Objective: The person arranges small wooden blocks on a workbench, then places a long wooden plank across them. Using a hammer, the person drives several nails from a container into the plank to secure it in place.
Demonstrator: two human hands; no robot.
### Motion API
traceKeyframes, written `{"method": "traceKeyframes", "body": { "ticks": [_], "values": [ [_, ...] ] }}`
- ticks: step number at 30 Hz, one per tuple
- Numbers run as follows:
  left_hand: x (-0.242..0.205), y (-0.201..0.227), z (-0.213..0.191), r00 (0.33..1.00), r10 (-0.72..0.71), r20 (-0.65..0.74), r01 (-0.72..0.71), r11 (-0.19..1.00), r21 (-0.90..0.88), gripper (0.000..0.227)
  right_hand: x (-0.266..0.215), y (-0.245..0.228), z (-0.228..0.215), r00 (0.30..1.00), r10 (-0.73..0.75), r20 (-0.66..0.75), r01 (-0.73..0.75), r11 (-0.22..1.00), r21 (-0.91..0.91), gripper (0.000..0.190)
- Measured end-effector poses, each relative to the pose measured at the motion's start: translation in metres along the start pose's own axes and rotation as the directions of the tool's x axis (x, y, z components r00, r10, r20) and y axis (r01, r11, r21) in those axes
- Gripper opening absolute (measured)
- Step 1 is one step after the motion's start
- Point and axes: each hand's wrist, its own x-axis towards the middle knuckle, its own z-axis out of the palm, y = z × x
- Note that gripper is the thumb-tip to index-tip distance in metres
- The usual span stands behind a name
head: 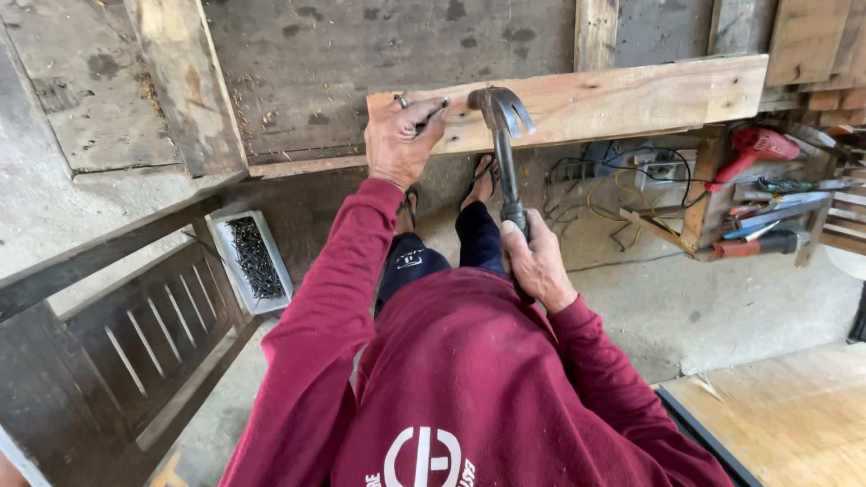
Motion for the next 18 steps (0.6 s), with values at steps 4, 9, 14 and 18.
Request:
{"method": "traceKeyframes", "body": {
  "ticks": [4, 9, 14, 18],
  "values": [
    [0.005, -0.001, 0.0, 0.999, -0.044, 0.017, 0.043, 0.999, 0.027, 0.017, 0.002, 0.002, -0.005, 0.995, -0.102, -0.016, 0.101, 0.994, -0.051, 0.022],
    [0.004, -0.001, 0.004, 0.997, 0.071, 0.013, -0.072, 0.972, 0.224, 0.018, 0.004, 0.003, -0.015, 0.998, -0.057, -0.019, 0.052, 0.977, -0.207, 0.025],
    [0.002, -0.003, 0.003, 0.993, 0.12, 0.011, -0.119, 0.96, 0.254, 0.017, -0.017, -0.016, -0.02, 0.964, -0.262, 0.042, 0.264, 0.963, -0.049, 0.025],
    [0.001, -0.006, 0.004, 0.996, 0.086, 0.026, -0.09, 0.959, 0.269, 0.018, -0.011, -0.036, -0.017, 0.982, -0.164, 0.095, 0.174, 0.979, -0.105, 0.026]
  ]
}}
